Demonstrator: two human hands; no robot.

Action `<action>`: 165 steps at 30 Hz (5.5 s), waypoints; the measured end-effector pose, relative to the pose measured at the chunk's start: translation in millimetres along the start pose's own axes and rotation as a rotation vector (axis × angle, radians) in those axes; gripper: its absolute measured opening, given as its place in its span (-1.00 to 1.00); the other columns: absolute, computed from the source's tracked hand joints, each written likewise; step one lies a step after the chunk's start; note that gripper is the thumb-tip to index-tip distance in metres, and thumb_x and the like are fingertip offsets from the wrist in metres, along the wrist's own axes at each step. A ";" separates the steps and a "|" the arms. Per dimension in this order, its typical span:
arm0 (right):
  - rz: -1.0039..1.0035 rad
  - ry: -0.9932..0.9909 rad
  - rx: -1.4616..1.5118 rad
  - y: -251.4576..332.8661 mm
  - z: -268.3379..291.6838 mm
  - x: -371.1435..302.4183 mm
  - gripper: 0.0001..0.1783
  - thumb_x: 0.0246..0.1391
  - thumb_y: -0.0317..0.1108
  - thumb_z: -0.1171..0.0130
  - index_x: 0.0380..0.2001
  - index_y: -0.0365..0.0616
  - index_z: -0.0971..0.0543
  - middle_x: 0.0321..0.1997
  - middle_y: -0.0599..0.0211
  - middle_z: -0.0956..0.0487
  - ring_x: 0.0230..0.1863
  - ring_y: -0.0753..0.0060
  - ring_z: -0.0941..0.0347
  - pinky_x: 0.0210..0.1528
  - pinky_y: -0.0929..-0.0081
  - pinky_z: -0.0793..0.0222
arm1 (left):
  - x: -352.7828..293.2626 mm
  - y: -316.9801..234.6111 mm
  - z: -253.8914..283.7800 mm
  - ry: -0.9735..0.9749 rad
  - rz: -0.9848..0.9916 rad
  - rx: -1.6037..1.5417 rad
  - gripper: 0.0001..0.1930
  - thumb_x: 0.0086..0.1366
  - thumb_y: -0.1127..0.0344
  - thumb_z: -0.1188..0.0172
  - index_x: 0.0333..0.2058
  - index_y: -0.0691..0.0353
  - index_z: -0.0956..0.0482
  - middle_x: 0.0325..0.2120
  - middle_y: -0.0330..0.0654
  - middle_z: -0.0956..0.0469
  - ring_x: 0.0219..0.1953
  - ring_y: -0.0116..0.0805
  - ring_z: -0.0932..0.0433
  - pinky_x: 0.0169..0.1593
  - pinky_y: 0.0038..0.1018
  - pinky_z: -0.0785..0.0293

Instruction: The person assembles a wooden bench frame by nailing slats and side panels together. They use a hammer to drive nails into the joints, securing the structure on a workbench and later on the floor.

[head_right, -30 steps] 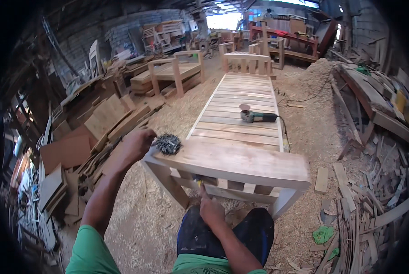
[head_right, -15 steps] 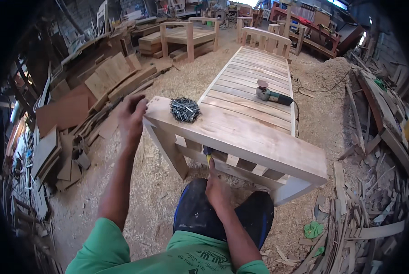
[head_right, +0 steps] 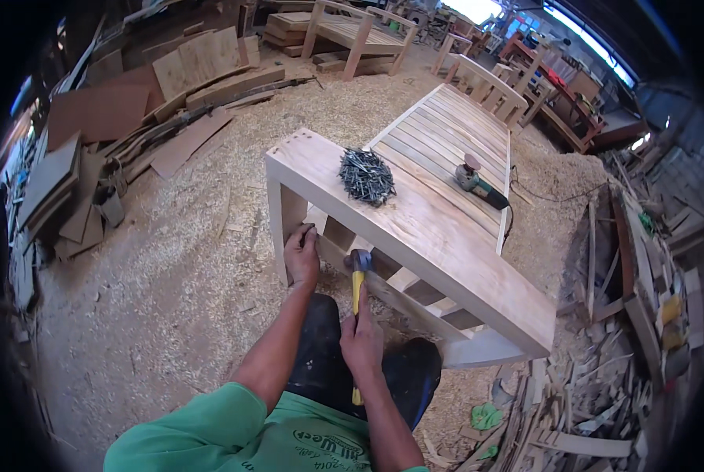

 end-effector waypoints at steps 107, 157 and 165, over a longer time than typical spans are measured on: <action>0.256 -0.017 -0.184 66.9 -50.6 89.1 -0.26 0.55 -0.36 -0.07 0.69 0.11 -0.17 -0.12 -0.26 -0.68 -0.25 -0.39 -0.67 -0.24 -0.23 -0.54 | 38.7 8.1 50.9 -0.031 0.166 0.431 -0.16 0.16 -0.13 -0.62 0.23 0.26 -0.45 0.01 0.16 -0.66 0.09 0.25 -0.67 0.12 -0.01 -0.58; 0.360 -0.139 -0.045 71.6 -42.3 88.9 -0.32 0.61 -0.28 0.04 0.69 0.10 -0.16 0.05 -0.38 -0.70 -0.11 -0.47 -0.68 -0.16 -0.25 -0.53 | 39.7 -0.2 58.1 0.125 0.146 0.463 -0.26 0.27 0.00 -0.51 0.31 0.18 -0.43 0.08 0.16 -0.65 0.13 0.26 -0.65 0.17 0.04 -0.55; 0.231 -0.002 -0.108 60.7 -39.0 97.1 -0.33 0.58 -0.28 -0.01 0.67 0.08 -0.22 -0.21 -0.32 -0.71 -0.27 -0.40 -0.67 -0.22 -0.22 -0.57 | 62.2 -74.4 97.5 -0.075 -0.240 0.314 -0.42 0.37 0.37 -0.20 0.35 0.35 -0.41 0.08 0.15 -0.62 0.21 0.15 -0.61 0.33 -0.06 -0.48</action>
Point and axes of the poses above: each hand's wrist, its own x-axis towards the middle knuckle, its own z-axis out of the back of the hand, y = z × x, the point moved 6 cm from there along x, towards the middle knuckle
